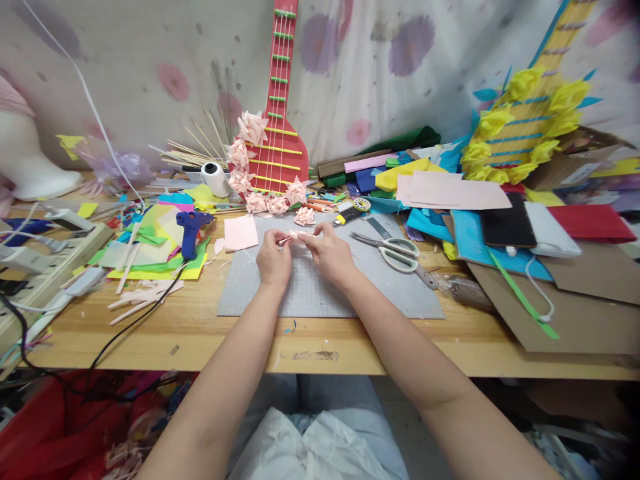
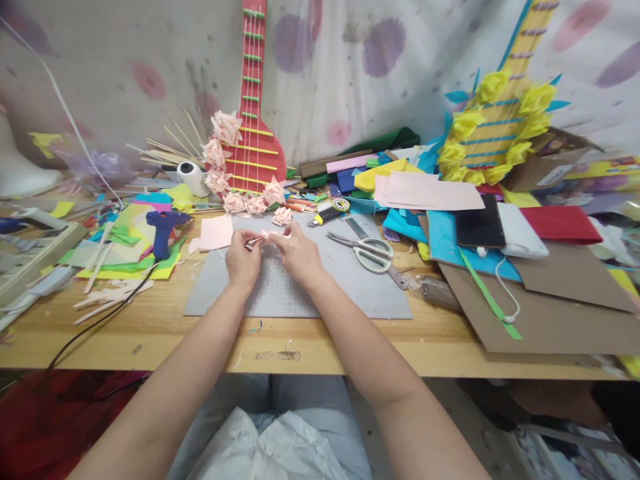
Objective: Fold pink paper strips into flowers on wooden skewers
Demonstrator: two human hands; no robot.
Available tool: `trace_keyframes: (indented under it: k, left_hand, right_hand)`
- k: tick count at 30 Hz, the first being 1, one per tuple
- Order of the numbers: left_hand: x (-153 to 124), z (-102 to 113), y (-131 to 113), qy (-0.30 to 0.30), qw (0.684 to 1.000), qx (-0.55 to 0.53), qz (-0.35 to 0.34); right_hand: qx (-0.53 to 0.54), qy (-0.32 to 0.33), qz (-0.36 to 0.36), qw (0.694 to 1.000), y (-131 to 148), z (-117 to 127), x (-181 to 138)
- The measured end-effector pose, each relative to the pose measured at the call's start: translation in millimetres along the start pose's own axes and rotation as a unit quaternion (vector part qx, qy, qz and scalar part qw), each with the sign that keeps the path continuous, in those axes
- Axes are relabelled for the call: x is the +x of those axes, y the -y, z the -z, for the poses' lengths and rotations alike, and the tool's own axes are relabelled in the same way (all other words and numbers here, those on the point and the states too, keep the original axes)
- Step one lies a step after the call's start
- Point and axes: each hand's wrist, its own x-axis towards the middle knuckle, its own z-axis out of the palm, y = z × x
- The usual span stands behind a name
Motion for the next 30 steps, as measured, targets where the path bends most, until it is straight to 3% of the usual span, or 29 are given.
trace_keyframes:
  k: [6, 11, 19, 26, 30]
  left_hand:
    - [-1, 0, -1, -0.012, 0.999, -0.03, -0.013]
    - [-1, 0, 0, -0.003, 0.998, -0.052, -0.022]
    - [-1, 0, 0, -0.016, 0.999, -0.012, -0.05]
    - [-1, 0, -2, -0.01, 0.997, -0.057, -0.045]
    - [-1, 0, 0, 0.013, 0.998, -0.055, -0.032]
  right_hand:
    - [0.053, -0.034, 0.057, 0.996, -5, -4, 1]
    - [0.095, 0.01, 0.115, 0.989, -10, -5, 1]
    - [0.231, -0.01, 0.052, 0.972, -18, -19, 4]
    - [0.349, 0.015, 0.044, 0.936, -22, -32, 10]
    - [0.361, 0.034, 0.034, 0.931, -23, -34, 11]
